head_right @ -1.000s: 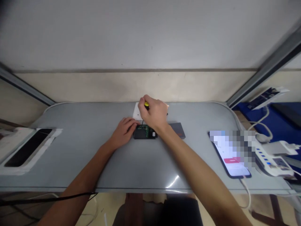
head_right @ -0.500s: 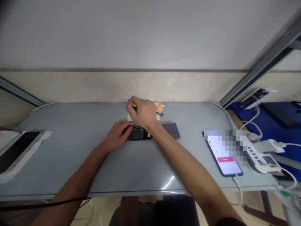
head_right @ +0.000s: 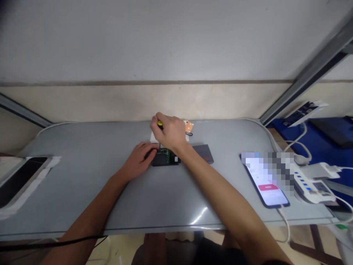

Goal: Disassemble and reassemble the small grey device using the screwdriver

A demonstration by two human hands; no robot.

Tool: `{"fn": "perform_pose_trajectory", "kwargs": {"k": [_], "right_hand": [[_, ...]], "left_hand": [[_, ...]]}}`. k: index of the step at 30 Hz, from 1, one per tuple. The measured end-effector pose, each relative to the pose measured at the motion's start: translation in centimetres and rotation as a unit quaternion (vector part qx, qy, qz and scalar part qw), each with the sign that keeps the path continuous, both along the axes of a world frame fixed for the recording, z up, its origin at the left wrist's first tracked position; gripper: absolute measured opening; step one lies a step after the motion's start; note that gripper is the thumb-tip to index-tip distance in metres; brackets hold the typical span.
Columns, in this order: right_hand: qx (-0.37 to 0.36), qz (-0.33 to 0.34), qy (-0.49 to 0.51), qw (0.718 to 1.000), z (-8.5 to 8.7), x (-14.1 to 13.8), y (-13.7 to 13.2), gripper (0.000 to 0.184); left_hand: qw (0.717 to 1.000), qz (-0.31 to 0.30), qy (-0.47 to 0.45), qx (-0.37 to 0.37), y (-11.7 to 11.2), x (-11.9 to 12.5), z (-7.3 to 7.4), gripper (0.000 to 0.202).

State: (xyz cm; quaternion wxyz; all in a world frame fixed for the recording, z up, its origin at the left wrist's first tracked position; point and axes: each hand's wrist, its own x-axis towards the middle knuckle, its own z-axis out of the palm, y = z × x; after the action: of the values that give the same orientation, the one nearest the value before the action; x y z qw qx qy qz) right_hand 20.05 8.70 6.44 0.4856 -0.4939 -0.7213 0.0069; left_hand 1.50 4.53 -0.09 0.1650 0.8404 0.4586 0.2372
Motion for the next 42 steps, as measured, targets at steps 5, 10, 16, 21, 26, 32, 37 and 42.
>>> {"fn": "perform_pose_trajectory", "kwargs": {"k": [5,10,16,21,26,32,37,42], "right_hand": [[-0.011,0.01,0.014,1.0,0.3,0.1,-0.1,0.035],[-0.074,0.058,0.048,0.994,-0.1,0.0,-0.2,0.029],[-0.165,0.244,0.226,0.929,-0.7,0.1,0.7,0.021],[-0.258,0.412,0.426,0.763,-0.1,-0.2,1.4,0.018],[-0.291,0.395,0.526,0.695,-0.3,-1.1,1.0,0.031],[-0.316,0.397,0.457,0.73,-0.1,0.0,1.5,0.048],[-0.334,0.361,0.519,0.7,-0.3,-0.3,1.6,0.061],[-0.324,0.373,0.5,0.711,-0.5,-0.3,1.2,0.046]], "left_hand": [[1.0,0.002,-0.007,-0.001,-0.2,0.0,0.1,0.026],[1.0,0.004,-0.013,-0.001,-0.2,0.0,0.1,0.026],[1.0,0.013,0.012,0.003,-0.4,0.1,0.0,0.027],[1.0,0.011,0.019,0.006,-0.9,0.3,0.4,0.026],[1.0,0.011,0.021,0.005,-1.1,0.5,0.8,0.024],[1.0,0.01,0.019,0.0,-1.0,0.4,1.0,0.024],[1.0,0.013,0.013,-0.004,-0.9,0.5,1.0,0.024],[1.0,0.013,0.009,-0.004,-0.8,0.5,1.0,0.024]]}}
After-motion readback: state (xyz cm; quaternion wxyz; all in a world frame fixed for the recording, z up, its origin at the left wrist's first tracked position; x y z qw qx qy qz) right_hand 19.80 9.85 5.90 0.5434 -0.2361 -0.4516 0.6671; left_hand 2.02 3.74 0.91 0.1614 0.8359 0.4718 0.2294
